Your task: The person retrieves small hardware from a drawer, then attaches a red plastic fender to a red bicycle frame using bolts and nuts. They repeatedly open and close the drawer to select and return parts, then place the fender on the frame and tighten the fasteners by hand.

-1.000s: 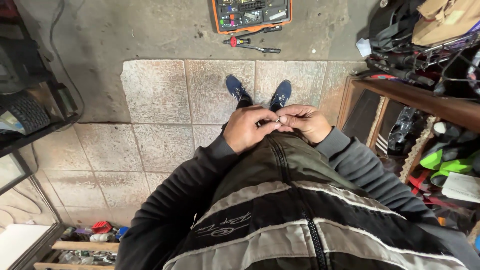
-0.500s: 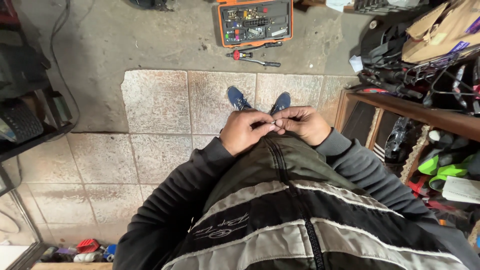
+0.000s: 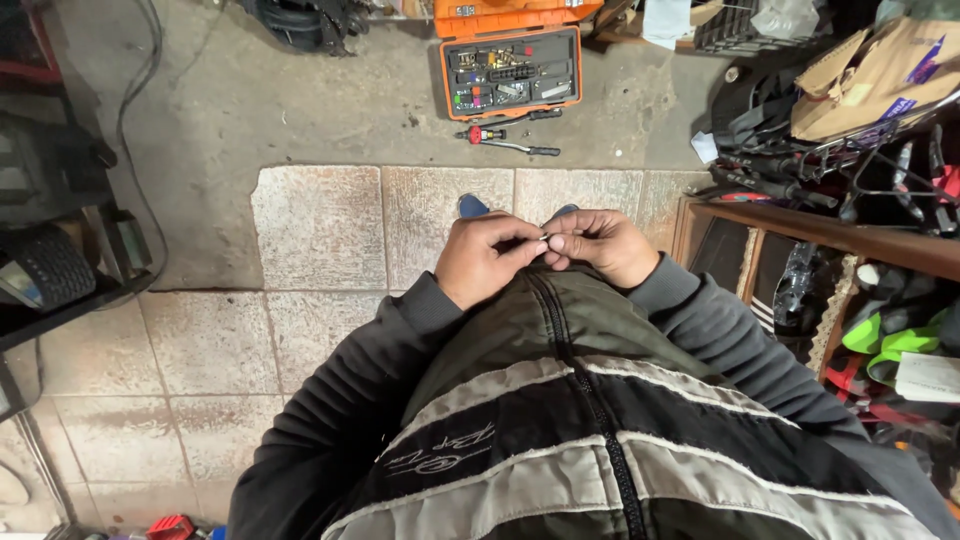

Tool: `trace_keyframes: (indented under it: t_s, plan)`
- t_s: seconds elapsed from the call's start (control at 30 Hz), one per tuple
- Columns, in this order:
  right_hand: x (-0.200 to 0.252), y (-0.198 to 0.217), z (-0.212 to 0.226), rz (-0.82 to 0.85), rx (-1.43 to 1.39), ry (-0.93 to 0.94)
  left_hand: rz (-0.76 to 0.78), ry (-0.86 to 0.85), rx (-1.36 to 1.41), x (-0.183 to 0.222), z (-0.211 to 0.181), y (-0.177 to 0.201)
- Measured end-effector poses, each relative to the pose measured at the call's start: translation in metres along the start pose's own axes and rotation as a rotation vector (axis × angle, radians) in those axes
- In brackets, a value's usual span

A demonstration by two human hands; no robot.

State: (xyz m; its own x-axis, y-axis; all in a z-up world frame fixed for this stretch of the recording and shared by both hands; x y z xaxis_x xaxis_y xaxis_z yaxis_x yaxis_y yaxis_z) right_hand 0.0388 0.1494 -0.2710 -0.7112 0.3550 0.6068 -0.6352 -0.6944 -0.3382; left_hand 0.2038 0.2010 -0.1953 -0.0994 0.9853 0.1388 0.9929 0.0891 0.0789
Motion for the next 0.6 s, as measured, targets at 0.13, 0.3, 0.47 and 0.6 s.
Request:
trace_keyframes:
  t_s: [0.13,0.3,0.47,0.6]
  plan:
    - [0.003,-0.007,0.004,0.017,0.005,0.027,0.02,0.052,0.044,0.001,0.002,-0.001]
    - [0.007,-0.007,0.009,0.003,0.018,0.047,0.015,0.024,-0.002,0.003,-0.01,0.002]
    - [0.013,-0.01,0.021,0.017,0.087,0.065,-0.015,-0.054,-0.046,0.008,-0.02,0.003]
    - [0.018,-0.011,0.029,0.04,0.168,0.068,-0.003,-0.04,-0.007,0.008,-0.024,0.0]
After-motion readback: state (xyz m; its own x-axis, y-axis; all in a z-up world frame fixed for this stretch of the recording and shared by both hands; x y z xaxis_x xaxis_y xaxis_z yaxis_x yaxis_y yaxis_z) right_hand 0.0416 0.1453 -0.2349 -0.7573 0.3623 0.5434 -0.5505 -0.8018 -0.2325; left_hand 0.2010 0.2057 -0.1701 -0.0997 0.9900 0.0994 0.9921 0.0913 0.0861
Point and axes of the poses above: each hand's wrist, its own x-axis away from the middle knuckle, its own y-axis out of the back of the hand, z = x × y, the point moved 9 cm from there along -x, towards the middle knuckle, and after that the axes turned 2 degrees about x, right-handed, at the moved point
